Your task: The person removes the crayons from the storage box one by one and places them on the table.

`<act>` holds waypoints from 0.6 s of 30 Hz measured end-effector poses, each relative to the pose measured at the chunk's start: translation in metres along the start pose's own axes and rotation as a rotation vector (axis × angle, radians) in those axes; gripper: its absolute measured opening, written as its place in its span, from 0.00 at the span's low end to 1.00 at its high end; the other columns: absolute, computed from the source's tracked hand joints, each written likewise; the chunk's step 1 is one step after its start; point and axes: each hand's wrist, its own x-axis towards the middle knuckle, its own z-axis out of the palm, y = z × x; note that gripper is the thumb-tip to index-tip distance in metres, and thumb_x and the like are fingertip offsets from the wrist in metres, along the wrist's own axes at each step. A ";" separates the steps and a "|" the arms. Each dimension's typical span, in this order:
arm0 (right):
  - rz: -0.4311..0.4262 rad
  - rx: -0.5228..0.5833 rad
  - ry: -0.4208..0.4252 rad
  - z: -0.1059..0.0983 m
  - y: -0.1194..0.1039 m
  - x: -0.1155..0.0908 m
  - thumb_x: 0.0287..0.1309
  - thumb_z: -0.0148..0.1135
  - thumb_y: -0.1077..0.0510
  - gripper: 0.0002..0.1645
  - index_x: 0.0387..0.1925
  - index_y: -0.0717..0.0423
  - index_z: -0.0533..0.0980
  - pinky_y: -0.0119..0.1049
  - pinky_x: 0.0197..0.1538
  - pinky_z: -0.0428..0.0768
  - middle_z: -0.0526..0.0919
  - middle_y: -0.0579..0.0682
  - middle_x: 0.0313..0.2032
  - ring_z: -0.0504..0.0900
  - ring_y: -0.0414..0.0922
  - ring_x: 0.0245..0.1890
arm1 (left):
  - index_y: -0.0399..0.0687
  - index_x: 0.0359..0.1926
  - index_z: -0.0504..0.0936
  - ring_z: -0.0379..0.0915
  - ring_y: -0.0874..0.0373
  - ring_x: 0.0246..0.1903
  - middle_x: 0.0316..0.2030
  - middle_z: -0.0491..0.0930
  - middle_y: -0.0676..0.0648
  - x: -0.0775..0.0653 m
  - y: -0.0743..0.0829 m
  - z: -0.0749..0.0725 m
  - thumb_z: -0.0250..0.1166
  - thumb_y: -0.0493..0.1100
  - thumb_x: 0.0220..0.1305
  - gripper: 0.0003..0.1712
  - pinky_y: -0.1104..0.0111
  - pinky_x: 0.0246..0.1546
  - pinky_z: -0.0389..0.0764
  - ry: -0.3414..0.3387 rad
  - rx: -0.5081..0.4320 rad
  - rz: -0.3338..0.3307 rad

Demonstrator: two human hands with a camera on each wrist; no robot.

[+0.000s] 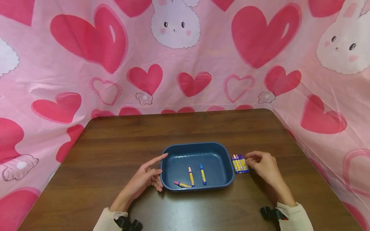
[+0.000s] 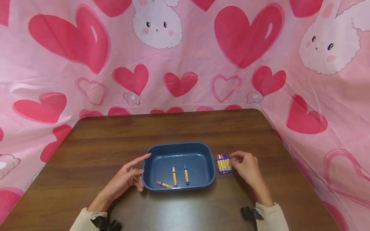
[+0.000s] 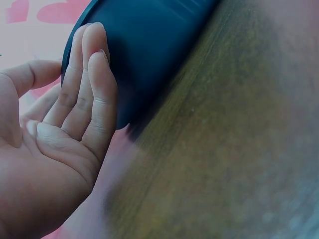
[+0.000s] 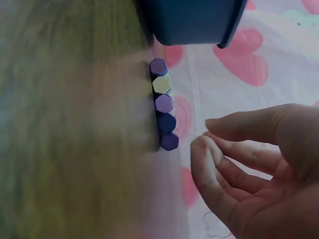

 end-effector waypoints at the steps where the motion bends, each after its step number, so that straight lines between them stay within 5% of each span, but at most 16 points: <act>1: -0.010 -0.002 0.017 0.001 -0.003 0.000 0.54 0.71 0.64 0.07 0.36 0.61 0.85 0.29 0.28 0.78 0.87 0.50 0.29 0.81 0.40 0.27 | 0.51 0.78 0.54 0.84 0.52 0.24 0.27 0.85 0.42 0.000 0.000 0.000 0.52 0.42 0.77 0.33 0.58 0.32 0.87 0.004 0.001 -0.003; 18: -0.244 0.009 0.097 0.005 -0.074 -0.005 0.48 0.75 0.68 0.09 0.34 0.56 0.85 0.27 0.31 0.81 0.86 0.44 0.27 0.81 0.37 0.25 | 0.55 0.77 0.57 0.84 0.50 0.24 0.25 0.85 0.41 0.002 0.001 0.002 0.55 0.43 0.75 0.34 0.57 0.31 0.87 0.056 0.019 -0.032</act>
